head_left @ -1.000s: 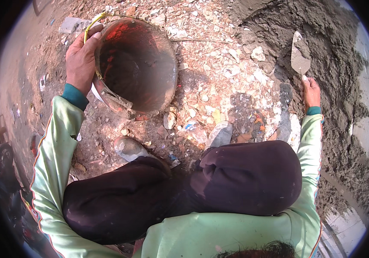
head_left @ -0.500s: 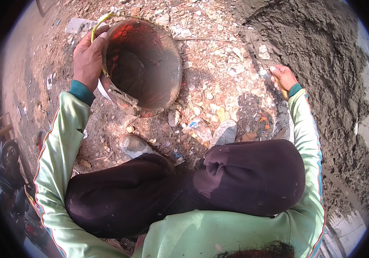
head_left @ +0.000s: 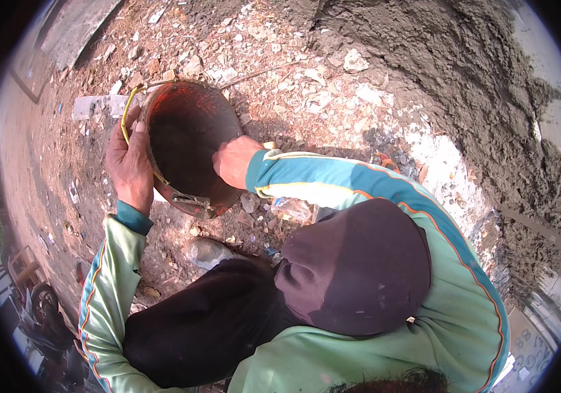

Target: The person scoops cement from a bucket using a trowel and applies it to a block wall. They smooth the cement along the wall's surface and use a long metal rod to level the applied material.

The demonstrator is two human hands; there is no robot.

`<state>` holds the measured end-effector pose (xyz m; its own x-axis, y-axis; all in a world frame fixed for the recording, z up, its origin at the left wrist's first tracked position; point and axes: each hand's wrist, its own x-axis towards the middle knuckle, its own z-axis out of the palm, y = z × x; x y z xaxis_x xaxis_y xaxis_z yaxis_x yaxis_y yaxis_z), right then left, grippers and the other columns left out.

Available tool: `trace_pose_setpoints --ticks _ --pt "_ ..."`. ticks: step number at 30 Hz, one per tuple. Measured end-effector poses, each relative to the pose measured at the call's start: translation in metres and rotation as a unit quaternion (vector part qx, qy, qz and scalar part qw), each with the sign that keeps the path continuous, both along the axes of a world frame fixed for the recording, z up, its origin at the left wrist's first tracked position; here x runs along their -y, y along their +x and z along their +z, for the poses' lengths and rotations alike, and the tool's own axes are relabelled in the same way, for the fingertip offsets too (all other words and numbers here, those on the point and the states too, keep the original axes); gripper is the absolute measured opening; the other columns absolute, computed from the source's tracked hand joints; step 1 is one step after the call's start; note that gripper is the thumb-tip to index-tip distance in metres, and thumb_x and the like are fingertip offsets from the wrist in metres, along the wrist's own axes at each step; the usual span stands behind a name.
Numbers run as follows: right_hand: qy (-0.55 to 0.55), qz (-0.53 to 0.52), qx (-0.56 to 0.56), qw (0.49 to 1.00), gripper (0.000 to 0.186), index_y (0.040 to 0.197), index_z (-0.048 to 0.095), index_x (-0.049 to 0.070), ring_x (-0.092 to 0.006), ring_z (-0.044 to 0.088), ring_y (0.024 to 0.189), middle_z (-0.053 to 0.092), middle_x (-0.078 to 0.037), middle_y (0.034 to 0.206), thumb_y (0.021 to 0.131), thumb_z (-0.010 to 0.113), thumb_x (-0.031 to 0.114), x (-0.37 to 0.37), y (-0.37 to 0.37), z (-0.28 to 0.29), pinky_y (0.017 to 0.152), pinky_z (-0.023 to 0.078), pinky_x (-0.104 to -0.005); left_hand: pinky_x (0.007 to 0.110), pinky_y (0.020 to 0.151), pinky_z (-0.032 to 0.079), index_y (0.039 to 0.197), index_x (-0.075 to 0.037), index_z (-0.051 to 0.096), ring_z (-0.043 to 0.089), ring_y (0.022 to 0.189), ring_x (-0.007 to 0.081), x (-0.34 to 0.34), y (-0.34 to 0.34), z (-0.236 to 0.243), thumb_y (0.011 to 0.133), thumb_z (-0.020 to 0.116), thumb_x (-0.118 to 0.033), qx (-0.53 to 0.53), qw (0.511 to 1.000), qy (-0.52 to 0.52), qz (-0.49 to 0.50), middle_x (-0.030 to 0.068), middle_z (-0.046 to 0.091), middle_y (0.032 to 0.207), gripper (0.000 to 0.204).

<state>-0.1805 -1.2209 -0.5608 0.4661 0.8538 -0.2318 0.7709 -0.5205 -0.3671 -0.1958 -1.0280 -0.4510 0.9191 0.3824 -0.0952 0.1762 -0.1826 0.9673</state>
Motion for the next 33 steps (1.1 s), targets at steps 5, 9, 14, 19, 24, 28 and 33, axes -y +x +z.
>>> trace_pose_setpoints --ticks 5,9,14,19,24,28,33 --pt "0.048 -0.065 -0.269 0.96 0.029 0.092 0.067 0.0 -0.045 0.066 0.084 0.067 -0.025 0.082 0.085 0.059 0.026 0.0 0.003 0.028 0.077 0.053 -0.0519 0.023 0.088 0.046 0.133 0.005 0.057 0.058 0.099 0.0098 -0.008 -0.013 -0.001 0.101 0.057 -0.016 0.027 0.999 -0.026 0.018 0.0049 0.065 0.113 0.038" --pt "0.082 -0.163 -0.202 0.962 0.038 0.097 0.068 0.003 -0.0421 0.066 0.081 0.068 -0.023 0.082 0.084 0.064 0.038 0.03 0.02 0.008 0.075 0.05 -0.051 0.024 0.08 0.047 0.122 0.001 0.065 0.058 0.088 0.0079 -0.025 0.002 0.005 0.099 0.061 -0.018 0.026 1.0 0.012 -0.012 0.0008 0.067 0.099 0.03" --pt "0.035 -0.2 -0.16 0.966 0.035 0.103 0.067 0.008 -0.0379 0.067 0.087 0.07 -0.016 0.088 0.087 0.064 0.039 0.069 0.029 0.023 0.077 0.051 -0.0501 0.026 0.083 0.048 0.127 0.001 0.062 0.059 0.09 0.0104 -0.025 0.004 0.004 0.098 0.061 -0.019 0.017 1.0 0.009 -0.011 0.003 0.066 0.102 0.035" --pt "0.12 -0.182 -0.147 0.965 0.035 0.102 0.067 0.01 -0.0348 0.065 0.08 0.067 -0.014 0.084 0.087 0.065 0.042 0.141 0.006 0.039 0.071 0.05 -0.0473 0.028 0.094 0.049 0.133 0.002 0.057 0.061 0.108 0.0143 -0.047 -0.02 0.017 0.101 0.057 -0.016 -0.01 1.0 -0.027 -0.004 0.0087 0.065 0.122 0.037" --pt "0.062 -0.361 -0.508 0.78 0.028 0.09 0.067 0.006 -0.0125 0.06 0.058 0.062 -0.005 0.067 0.089 0.071 0.033 0.294 0.03 0.045 0.053 0.048 -0.0275 0.027 0.092 0.049 0.134 0.002 0.056 0.06 0.103 0.0117 -0.029 -0.001 0.013 0.102 0.056 -0.018 -0.011 0.999 -0.016 -0.035 0.0066 0.065 0.118 0.038" --pt "0.177 -0.61 -0.274 0.722 0.026 0.082 0.059 0.008 -0.0066 0.046 0.046 0.055 0.001 0.062 0.098 0.063 0.028 0.422 0.086 0.017 0.042 0.036 -0.0235 0.024 0.087 0.048 0.134 0.001 0.057 0.058 0.095 0.0095 -0.035 0.0 0.011 0.101 0.056 -0.017 -0.028 0.998 -0.014 -0.047 0.0045 0.065 0.113 0.037" --pt "0.202 -0.538 -0.146 0.805 0.03 0.093 0.062 0.005 -0.0073 0.048 0.06 0.054 0.001 0.069 0.099 0.06 0.034 0.362 0.066 0.1 0.055 0.04 -0.0269 0.026 0.093 0.048 0.132 0.003 0.057 0.061 0.103 0.0128 -0.05 0.008 0.023 0.101 0.055 -0.013 -0.059 0.994 -0.096 -0.012 0.0069 0.065 0.116 0.035"
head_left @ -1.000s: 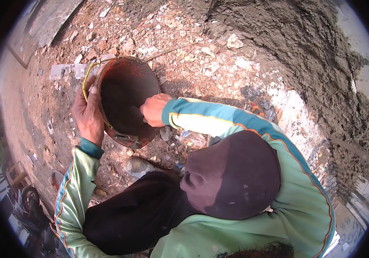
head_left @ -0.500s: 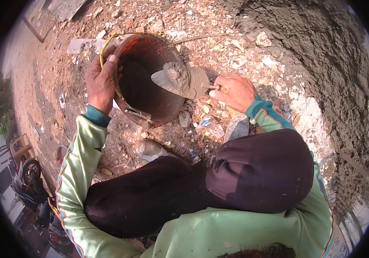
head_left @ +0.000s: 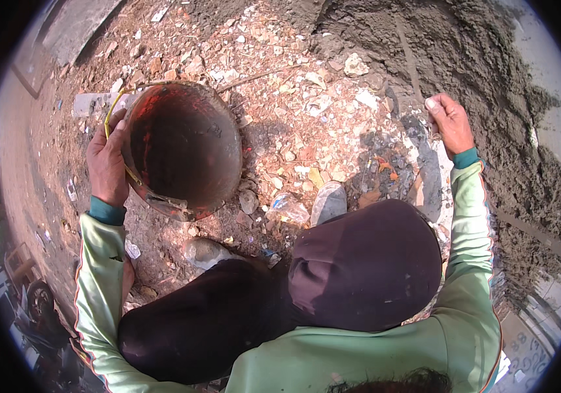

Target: The person scoops cement from a bucket using a trowel and applies it to a block wall. They smooth the cement along the wall's surface and use a long metal rod to level the applied material.

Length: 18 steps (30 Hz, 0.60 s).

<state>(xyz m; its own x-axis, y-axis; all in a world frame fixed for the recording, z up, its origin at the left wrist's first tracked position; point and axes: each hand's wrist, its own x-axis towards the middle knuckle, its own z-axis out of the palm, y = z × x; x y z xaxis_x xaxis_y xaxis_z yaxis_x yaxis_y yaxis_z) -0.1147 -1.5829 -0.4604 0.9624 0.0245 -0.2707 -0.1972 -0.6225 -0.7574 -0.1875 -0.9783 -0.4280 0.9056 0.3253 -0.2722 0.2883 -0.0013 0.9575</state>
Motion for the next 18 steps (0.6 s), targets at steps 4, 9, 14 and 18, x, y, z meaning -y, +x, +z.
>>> trace_pose_setpoints --ticks 4,9,14,18 --pt "-0.093 0.27 0.129 0.95 0.027 0.109 0.055 0.005 -0.0352 0.059 0.087 0.058 -0.015 0.093 0.095 0.059 0.027 -0.114 -0.021 -0.002 0.076 0.047 -0.0429 0.029 0.095 0.05 0.135 0.004 0.053 0.063 0.108 0.0172 0.033 0.008 0.049 0.102 0.052 -0.014 0.032 0.998 0.03 -0.039 0.0126 0.065 0.12 0.038" --pt "-0.357 0.306 0.292 0.833 0.014 0.091 0.062 0.004 -0.0269 0.068 0.075 0.064 -0.011 0.082 0.085 0.058 0.016 -0.251 -0.014 0.01 0.063 0.053 -0.0419 0.03 0.095 0.05 0.141 0.004 0.048 0.062 0.11 0.0174 0.123 0.019 0.085 0.103 0.054 -0.019 0.045 0.989 0.028 -0.141 0.0133 0.064 0.123 0.044" --pt "-0.445 0.492 0.118 0.739 0.02 0.094 0.077 0.011 -0.0286 0.068 0.09 0.071 -0.011 0.095 0.085 0.064 0.024 -0.265 -0.018 -0.019 0.065 0.054 -0.051 0.029 0.092 0.052 0.146 0.002 0.041 0.064 0.106 0.0153 0.146 0.008 0.011 0.104 0.052 -0.022 0.034 0.99 -0.042 -0.13 0.0114 0.064 0.123 0.05" --pt "-0.288 0.5 0.012 0.817 0.018 0.092 0.077 0.009 -0.0297 0.072 0.092 0.075 -0.01 0.095 0.084 0.064 0.018 -0.218 -0.053 -0.04 0.076 0.058 -0.0431 0.024 0.077 0.052 0.133 -0.002 0.053 0.061 0.087 0.0082 0.161 0.004 0.016 0.102 0.057 -0.02 -0.046 0.982 -0.105 -0.148 0.0029 0.065 0.108 0.036"
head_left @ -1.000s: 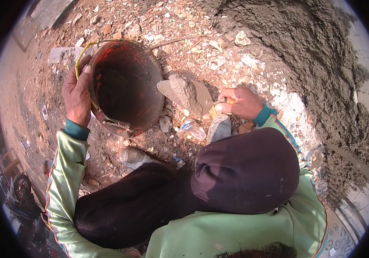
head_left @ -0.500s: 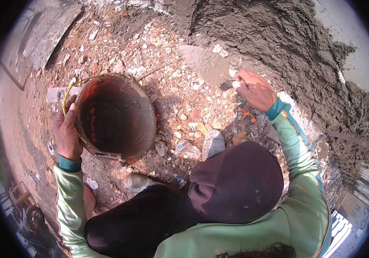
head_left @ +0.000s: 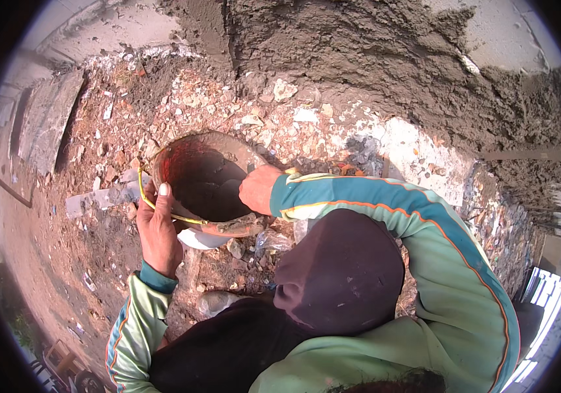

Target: The person scoops cement from a bucket using a trowel and applies it to a block wall. They smooth the cement along the wall's surface and use a long metal rod to level the applied material.

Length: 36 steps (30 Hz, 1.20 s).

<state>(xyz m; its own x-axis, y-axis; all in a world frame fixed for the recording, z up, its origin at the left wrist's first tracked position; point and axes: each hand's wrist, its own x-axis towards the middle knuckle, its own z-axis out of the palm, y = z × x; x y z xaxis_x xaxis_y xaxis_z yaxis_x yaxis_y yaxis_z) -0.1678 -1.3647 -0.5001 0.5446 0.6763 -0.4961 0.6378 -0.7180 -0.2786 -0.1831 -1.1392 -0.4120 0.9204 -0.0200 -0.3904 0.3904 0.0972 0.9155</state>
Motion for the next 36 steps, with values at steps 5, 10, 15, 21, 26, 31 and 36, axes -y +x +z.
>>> trace_pose_setpoints --ticks 5,10,15,21,26,31,36 --pt "0.125 -0.087 -0.149 0.977 0.028 0.096 0.072 0.004 -0.038 0.068 0.085 0.07 -0.019 0.085 0.081 0.065 0.027 0.012 0.001 0.014 0.075 0.052 -0.0491 0.023 0.073 0.05 0.13 -0.004 0.055 0.059 0.084 0.0067 -0.003 -0.003 0.004 0.101 0.058 -0.021 0.023 1.0 0.003 0.021 -0.0002 0.064 0.103 0.034" --pt "0.139 -0.155 -0.091 0.974 0.036 0.092 0.066 0.001 -0.0426 0.066 0.087 0.067 -0.021 0.081 0.08 0.069 0.034 0.038 0.006 -0.015 0.078 0.049 -0.0524 0.026 0.086 0.046 0.133 -0.001 0.055 0.056 0.097 0.0087 -0.013 0.006 -0.005 0.098 0.062 -0.019 0.037 0.999 0.036 -0.012 0.0008 0.064 0.11 0.039" --pt "0.12 -0.207 -0.066 0.969 0.039 0.099 0.068 0.008 -0.0421 0.065 0.082 0.067 -0.019 0.079 0.083 0.065 0.044 0.045 0.009 0.012 0.074 0.048 -0.0532 0.03 0.096 0.046 0.137 0.002 0.051 0.059 0.106 0.0142 -0.029 0.007 -0.009 0.094 0.063 -0.013 0.042 0.999 -0.019 0.007 0.0062 0.063 0.121 0.047" --pt "0.16 -0.153 -0.182 0.958 0.046 0.099 0.067 0.006 -0.0325 0.065 0.075 0.064 -0.013 0.074 0.087 0.065 0.05 0.081 0.026 0.086 0.072 0.05 -0.0462 0.032 0.096 0.049 0.141 0.007 0.043 0.061 0.109 0.0182 -0.073 -0.013 -0.021 0.095 0.063 -0.016 0.014 0.998 -0.006 0.06 0.0114 0.063 0.123 0.055" --pt "0.18 -0.402 -0.364 0.821 0.028 0.082 0.062 0.005 -0.0091 0.049 0.047 0.057 -0.001 0.065 0.096 0.063 0.029 0.187 0.093 0.1 0.046 0.04 -0.0231 0.029 0.086 0.051 0.133 0.006 0.052 0.062 0.097 0.0148 -0.065 -0.011 -0.016 0.094 0.061 -0.012 -0.003 0.996 -0.018 0.089 0.0084 0.065 0.112 0.043" --pt "0.395 -0.468 0.032 0.79 0.028 0.083 0.056 0.011 -0.0054 0.042 0.055 0.048 0.005 0.067 0.098 0.06 0.034 0.203 0.118 0.164 0.049 0.033 -0.0227 0.03 0.084 0.05 0.124 0.006 0.056 0.062 0.091 0.0147 -0.079 -0.017 -0.024 0.094 0.063 -0.014 0.001 0.993 -0.03 0.111 0.0085 0.065 0.107 0.037" --pt "0.351 -0.489 0.029 0.798 0.024 0.09 0.056 0.009 -0.0055 0.045 0.061 0.049 0.005 0.07 0.097 0.062 0.032 0.207 0.122 0.119 0.052 0.037 -0.0232 0.031 0.087 0.049 0.126 0.008 0.054 0.06 0.094 0.0152 -0.079 -0.014 -0.027 0.094 0.063 -0.014 0.017 0.997 -0.011 0.078 0.0079 0.064 0.107 0.04"
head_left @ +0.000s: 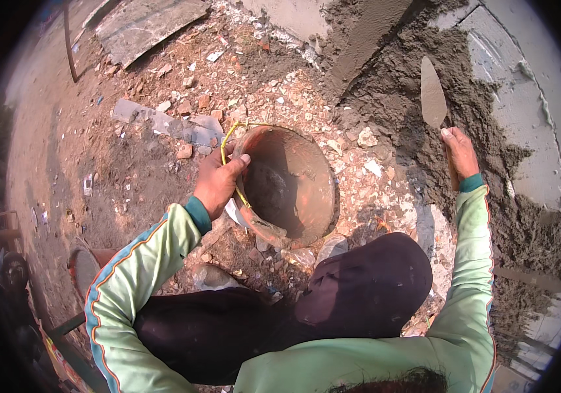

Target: The person scoops cement from a bucket using a trowel and applies it to a block wall. They smooth the cement along the wall's surface and use a long metal rod to level the applied material.

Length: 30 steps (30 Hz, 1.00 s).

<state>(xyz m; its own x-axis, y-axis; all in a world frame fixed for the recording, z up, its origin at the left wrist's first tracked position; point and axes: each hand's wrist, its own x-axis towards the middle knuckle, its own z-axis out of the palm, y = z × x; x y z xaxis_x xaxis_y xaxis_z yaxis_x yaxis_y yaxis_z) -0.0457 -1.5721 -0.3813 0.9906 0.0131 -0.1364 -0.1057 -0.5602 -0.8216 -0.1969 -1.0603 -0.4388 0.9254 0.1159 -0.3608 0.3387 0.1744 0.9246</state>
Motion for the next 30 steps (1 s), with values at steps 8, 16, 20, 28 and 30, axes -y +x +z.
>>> trace_pose_setpoints --ticks 8,16,20,28,30 --pt "-0.153 -0.036 0.249 0.956 0.045 0.127 0.052 -0.001 -0.0125 0.057 0.062 0.06 -0.008 0.089 0.096 0.064 0.029 -0.072 0.004 -0.125 0.053 0.05 -0.0297 0.031 0.083 0.051 0.125 0.007 0.057 0.061 0.087 0.0138 -0.006 -0.002 -0.009 0.094 0.062 -0.014 0.006 1.0 -0.009 0.005 0.0065 0.065 0.101 0.038" --pt "-0.205 -0.071 0.236 0.947 0.049 0.129 0.048 0.001 -0.0449 0.066 0.095 0.067 -0.027 0.108 0.097 0.058 0.038 -0.106 0.041 -0.144 0.083 0.051 -0.0491 0.029 0.084 0.05 0.122 0.005 0.06 0.062 0.089 0.0123 -0.012 -0.011 0.002 0.095 0.06 -0.011 -0.033 0.999 -0.016 0.037 0.0062 0.066 0.103 0.031" --pt "-0.291 -0.061 0.096 0.95 0.043 0.126 0.051 0.006 -0.0488 0.061 0.102 0.066 -0.029 0.108 0.097 0.057 0.036 -0.096 0.029 -0.173 0.087 0.048 -0.0525 0.029 0.083 0.05 0.121 0.004 0.061 0.061 0.088 0.0121 -0.017 -0.012 -0.01 0.095 0.06 -0.011 -0.019 0.999 0.002 0.036 0.0056 0.066 0.103 0.03" --pt "-0.273 -0.064 0.19 0.941 0.04 0.124 0.049 0.002 -0.049 0.06 0.102 0.064 -0.029 0.112 0.097 0.057 0.031 -0.107 0.034 -0.163 0.086 0.047 -0.0534 0.03 0.092 0.049 0.125 0.004 0.057 0.062 0.1 0.0141 -0.019 -0.009 -0.009 0.097 0.061 -0.014 -0.029 1.0 0.007 0.002 0.0067 0.066 0.112 0.033" --pt "-0.316 -0.043 0.112 0.941 0.04 0.124 0.05 0.002 -0.0494 0.06 0.103 0.064 -0.029 0.111 0.097 0.056 0.031 -0.106 0.028 -0.164 0.086 0.047 -0.0531 0.03 0.092 0.048 0.124 0.004 0.058 0.062 0.099 0.0141 -0.017 -0.013 -0.009 0.097 0.061 -0.014 -0.035 0.999 -0.005 0.014 0.0064 0.066 0.111 0.033"
